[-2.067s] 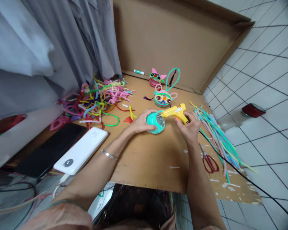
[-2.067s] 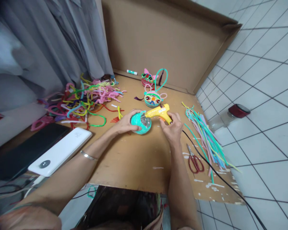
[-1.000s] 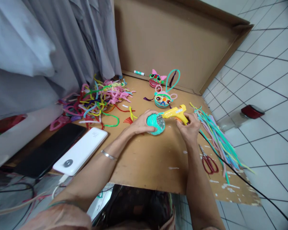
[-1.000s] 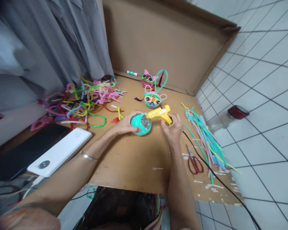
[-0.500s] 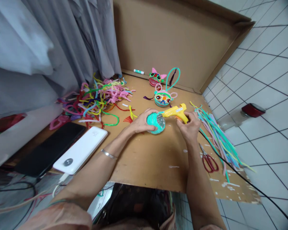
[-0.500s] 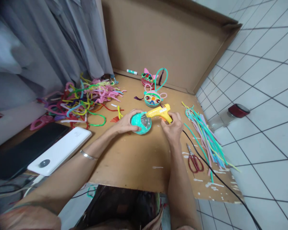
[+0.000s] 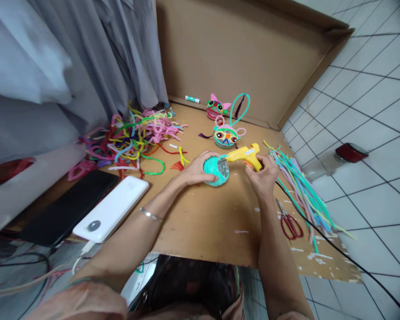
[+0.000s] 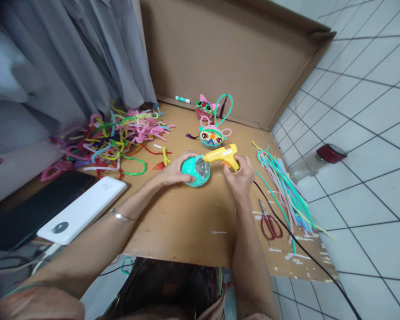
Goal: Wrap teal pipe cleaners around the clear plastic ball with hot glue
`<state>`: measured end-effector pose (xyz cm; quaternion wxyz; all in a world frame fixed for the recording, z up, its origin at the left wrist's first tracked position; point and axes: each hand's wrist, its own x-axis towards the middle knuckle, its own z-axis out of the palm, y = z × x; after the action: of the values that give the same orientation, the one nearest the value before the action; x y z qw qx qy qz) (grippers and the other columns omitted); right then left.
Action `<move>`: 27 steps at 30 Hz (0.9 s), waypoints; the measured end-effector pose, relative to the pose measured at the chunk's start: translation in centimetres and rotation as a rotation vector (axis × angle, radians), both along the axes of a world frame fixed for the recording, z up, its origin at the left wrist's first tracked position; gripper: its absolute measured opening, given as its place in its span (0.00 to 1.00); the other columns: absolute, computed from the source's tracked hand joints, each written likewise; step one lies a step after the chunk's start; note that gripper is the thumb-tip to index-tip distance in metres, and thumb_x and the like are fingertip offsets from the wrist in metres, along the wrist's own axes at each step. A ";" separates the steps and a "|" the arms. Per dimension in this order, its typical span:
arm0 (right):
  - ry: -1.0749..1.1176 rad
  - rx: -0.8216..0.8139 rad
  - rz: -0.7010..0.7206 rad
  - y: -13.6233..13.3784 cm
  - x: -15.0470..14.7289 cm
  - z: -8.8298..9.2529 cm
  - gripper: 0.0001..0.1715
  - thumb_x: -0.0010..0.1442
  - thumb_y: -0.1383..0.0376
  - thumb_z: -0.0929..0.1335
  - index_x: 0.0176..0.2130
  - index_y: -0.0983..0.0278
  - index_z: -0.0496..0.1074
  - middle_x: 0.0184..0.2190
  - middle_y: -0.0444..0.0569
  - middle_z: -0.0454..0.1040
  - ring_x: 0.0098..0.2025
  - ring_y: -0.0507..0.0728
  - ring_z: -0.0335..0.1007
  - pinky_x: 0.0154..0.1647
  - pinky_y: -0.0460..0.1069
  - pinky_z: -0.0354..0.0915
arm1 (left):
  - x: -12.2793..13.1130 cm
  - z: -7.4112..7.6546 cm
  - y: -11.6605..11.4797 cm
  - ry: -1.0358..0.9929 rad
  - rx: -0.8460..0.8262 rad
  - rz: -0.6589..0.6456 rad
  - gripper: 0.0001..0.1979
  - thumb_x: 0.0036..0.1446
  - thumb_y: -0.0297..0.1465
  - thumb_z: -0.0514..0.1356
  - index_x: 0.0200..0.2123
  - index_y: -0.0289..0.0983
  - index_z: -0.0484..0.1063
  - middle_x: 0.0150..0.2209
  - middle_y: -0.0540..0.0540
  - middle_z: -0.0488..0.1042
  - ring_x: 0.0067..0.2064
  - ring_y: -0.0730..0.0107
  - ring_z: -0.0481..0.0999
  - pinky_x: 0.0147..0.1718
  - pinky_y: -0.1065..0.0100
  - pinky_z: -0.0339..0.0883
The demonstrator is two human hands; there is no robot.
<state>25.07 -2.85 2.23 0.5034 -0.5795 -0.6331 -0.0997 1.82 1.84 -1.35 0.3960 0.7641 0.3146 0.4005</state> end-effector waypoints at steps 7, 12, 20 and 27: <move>-0.014 -0.024 0.011 0.1 0.2 -0.3 0.12 0.48 0.60 0.69 0.33 0.62 0.73 0.30 0.47 0.72 0.33 0.57 0.68 0.34 0.51 0.65 | 0.0 0.0 0.0 0.024 0.019 0.005 0.36 0.40 0.41 0.68 0.54 0.39 0.68 0.54 0.45 0.69 0.55 0.53 0.71 0.57 0.54 0.65; -0.004 -0.035 -0.028 0.3 0.3 -0.4 0.12 0.48 0.59 0.68 0.33 0.62 0.73 0.31 0.48 0.73 0.34 0.58 0.69 0.36 0.52 0.66 | 0.0 0.1 -0.2 0.013 0.006 0.011 0.36 0.40 0.41 0.68 0.54 0.38 0.68 0.52 0.45 0.69 0.54 0.54 0.72 0.57 0.54 0.65; 0.057 -0.109 -0.009 0.4 0.0 -0.4 0.13 0.45 0.58 0.69 0.32 0.62 0.75 0.30 0.48 0.75 0.32 0.56 0.68 0.34 0.50 0.65 | 0.1 0.0 -0.3 -0.014 0.001 -0.001 0.37 0.40 0.43 0.67 0.54 0.37 0.67 0.54 0.42 0.69 0.54 0.53 0.72 0.56 0.55 0.66; 0.272 -0.325 -0.108 1.8 2.0 -1.7 0.23 0.45 0.53 0.69 0.36 0.66 0.77 0.31 0.50 0.76 0.31 0.57 0.68 0.35 0.51 0.66 | -0.2 0.1 -0.1 0.003 -0.018 0.002 0.38 0.39 0.43 0.68 0.56 0.39 0.67 0.55 0.42 0.69 0.56 0.50 0.71 0.57 0.53 0.65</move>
<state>27.10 -1.10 0.55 0.4782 -0.6943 -0.5349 0.0560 1.63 1.71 -1.23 0.4021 0.7609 0.3195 0.3967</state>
